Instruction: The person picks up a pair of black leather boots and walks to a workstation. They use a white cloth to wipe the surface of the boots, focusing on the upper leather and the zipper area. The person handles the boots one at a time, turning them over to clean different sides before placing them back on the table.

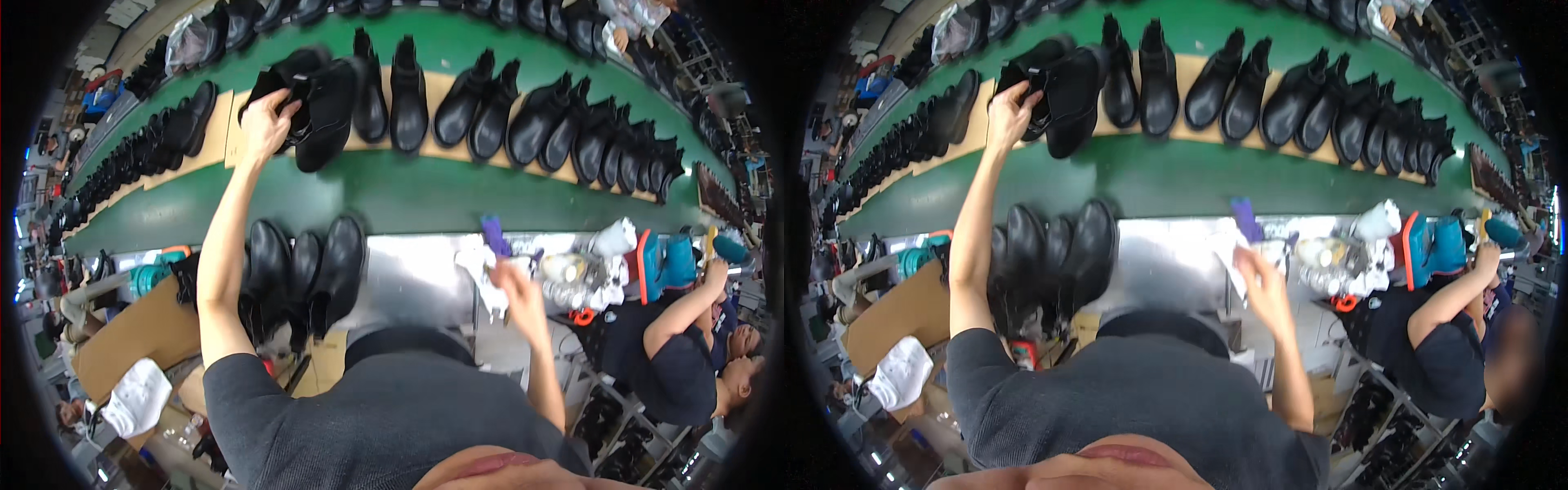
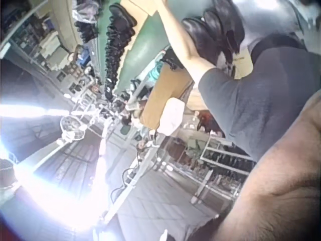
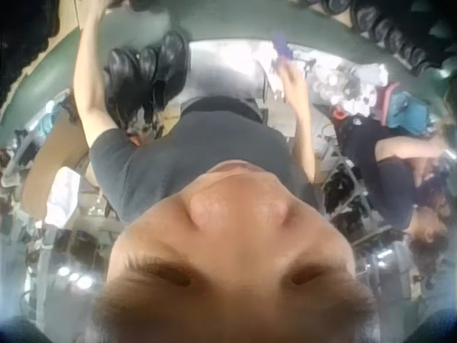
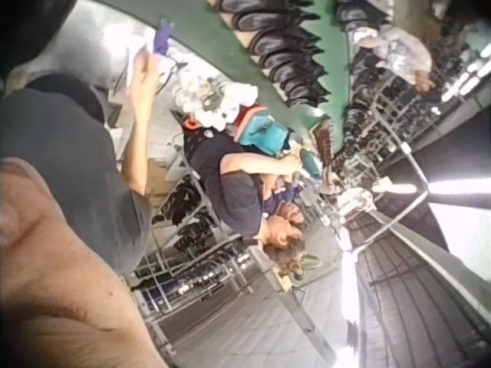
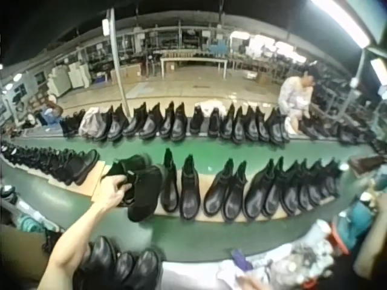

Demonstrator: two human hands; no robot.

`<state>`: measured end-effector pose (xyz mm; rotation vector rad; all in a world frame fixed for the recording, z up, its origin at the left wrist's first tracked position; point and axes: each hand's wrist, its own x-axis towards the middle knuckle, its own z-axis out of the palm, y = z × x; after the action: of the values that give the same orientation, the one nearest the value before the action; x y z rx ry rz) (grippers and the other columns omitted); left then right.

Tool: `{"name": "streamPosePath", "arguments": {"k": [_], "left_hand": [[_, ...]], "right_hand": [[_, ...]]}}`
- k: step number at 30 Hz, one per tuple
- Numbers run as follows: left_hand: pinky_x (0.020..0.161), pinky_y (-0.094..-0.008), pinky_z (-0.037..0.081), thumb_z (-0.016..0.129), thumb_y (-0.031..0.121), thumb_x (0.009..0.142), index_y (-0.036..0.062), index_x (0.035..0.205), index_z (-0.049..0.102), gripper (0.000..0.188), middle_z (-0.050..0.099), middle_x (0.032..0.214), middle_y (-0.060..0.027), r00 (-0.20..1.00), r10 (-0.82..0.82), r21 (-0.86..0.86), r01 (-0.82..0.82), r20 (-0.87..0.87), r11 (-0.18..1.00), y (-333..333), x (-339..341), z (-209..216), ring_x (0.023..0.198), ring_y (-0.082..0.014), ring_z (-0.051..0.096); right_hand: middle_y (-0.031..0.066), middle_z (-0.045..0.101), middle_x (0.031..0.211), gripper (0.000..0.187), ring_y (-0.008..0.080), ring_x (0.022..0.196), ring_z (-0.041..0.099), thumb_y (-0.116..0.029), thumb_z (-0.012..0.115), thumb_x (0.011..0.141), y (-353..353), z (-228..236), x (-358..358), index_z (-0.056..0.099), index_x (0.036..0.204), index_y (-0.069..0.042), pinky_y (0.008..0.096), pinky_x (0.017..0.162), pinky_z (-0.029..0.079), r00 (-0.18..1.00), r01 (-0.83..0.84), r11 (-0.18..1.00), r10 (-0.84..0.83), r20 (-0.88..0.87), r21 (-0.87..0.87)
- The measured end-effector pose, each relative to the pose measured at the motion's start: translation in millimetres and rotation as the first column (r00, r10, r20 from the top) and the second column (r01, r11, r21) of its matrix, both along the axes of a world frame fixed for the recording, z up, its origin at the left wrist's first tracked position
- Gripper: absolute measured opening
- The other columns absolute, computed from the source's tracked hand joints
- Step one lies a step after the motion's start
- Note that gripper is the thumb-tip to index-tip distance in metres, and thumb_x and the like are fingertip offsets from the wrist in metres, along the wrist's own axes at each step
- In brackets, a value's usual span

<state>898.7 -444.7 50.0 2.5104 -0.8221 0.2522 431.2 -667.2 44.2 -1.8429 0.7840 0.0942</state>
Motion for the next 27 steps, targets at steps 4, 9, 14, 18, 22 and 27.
{"name": "streamPosePath", "arguments": {"k": [4, 9, 14, 18, 22, 27], "left_hand": [[0.083, -0.0383, 0.043, 0.066, 0.012, 0.068, 0.0068, 0.084, 0.069, 0.017, 0.063, 0.077, -0.0044, 0.752, -0.617, 0.249, 0.568, 0.231, 0.785, -18, -107, 70, 0.082, -0.0225, 0.055], [0.107, -0.0393, 0.034, 0.06, 0.013, 0.066, 0.009, 0.066, 0.06, 0.005, 0.057, 0.073, -0.0019, 0.379, -0.925, 0.332, 0.869, 0.034, 0.368, -27, -235, 36, 0.092, -0.0219, 0.053], [0.103, -0.0467, 0.035, 0.071, 0.017, 0.069, 0.0087, 0.092, 0.068, 0.025, 0.058, 0.101, -0.0079, 0.776, -0.63, -0.118, 0.626, 0.004, 0.771, 31, -303, -20, 0.11, -0.0278, 0.051], [0.107, -0.0413, 0.029, 0.054, 0.05, 0.09, 0.0025, 0.129, 0.051, 0.061, 0.044, 0.137, -0.0135, 0.325, -0.178, -0.346, -0.59, -0.929, 0.729, 81, -345, -88, 0.128, -0.0274, 0.038], [0.111, -0.0448, 0.016, 0.027, 0.076, 0.086, -0.0029, 0.142, 0.029, 0.097, 0.035, 0.146, -0.015, -0.015, -0.172, -0.119, -0.662, -0.985, 0.74, 62, -355, -108, 0.137, -0.0229, 0.027], [0.096, -0.0402, 0.027, 0.01, 0.081, 0.082, -0.0037, 0.128, 0.05, 0.104, 0.062, 0.088, -0.0057, 0.016, -0.209, -0.166, -0.667, -0.978, 0.726, 74, -338, -126, 0.095, -0.0184, 0.052]], "right_hand": [[0.0162, 0.06, 0.119, 0.061, 0.0231, 0.11, 0.058, -0.049, 0.038, 0.098, -27, -10, 71, 0.048, 0.13, 0.002, 0.0361, 0.097, 0.043, 0.894, 0.026, 0.938, -0.176, 0.411, 0.346], [0.0177, 0.041, 0.141, 0.073, 0.0246, 0.128, 0.041, -0.058, 0.033, 0.095, -1, -72, 100, 0.029, 0.144, -0.004, 0.0359, 0.106, 0.03, 0.991, 0.032, 0.969, -0.063, 0.117, 0.244], [0.0162, 0.027, 0.149, 0.082, 0.0251, 0.138, 0.025, -0.056, 0.044, 0.093, 58, -156, 37, 0.017, 0.146, 0.001, 0.0327, 0.111, 0.02, 0.973, 0.221, 0.808, -0.217, -0.074, 0.546], [0.007, 0.033, 0.147, 0.071, 0.0201, 0.135, 0.03, -0.054, 0.038, 0.096, 78, -148, 28, 0.023, 0.147, -0.008, 0.0343, 0.11, 0.024, 0.927, 0.316, 0.677, -0.37, -0.065, 0.665], [0.0063, 0.036, 0.145, 0.073, 0.0184, 0.131, 0.034, -0.059, 0.038, 0.094, 80, -168, 22, 0.028, 0.145, -0.008, 0.0336, 0.108, 0.026, 0.897, 0.378, 0.634, -0.43, -0.098, 0.674], [0.0083, 0.037, 0.144, 0.075, 0.02, 0.127, 0.041, -0.059, 0.038, 0.094, 88, -118, 30, 0.029, 0.144, -0.003, 0.0335, 0.108, 0.031, 0.867, 0.451, 0.614, -0.472, -0.157, 0.648]]}}
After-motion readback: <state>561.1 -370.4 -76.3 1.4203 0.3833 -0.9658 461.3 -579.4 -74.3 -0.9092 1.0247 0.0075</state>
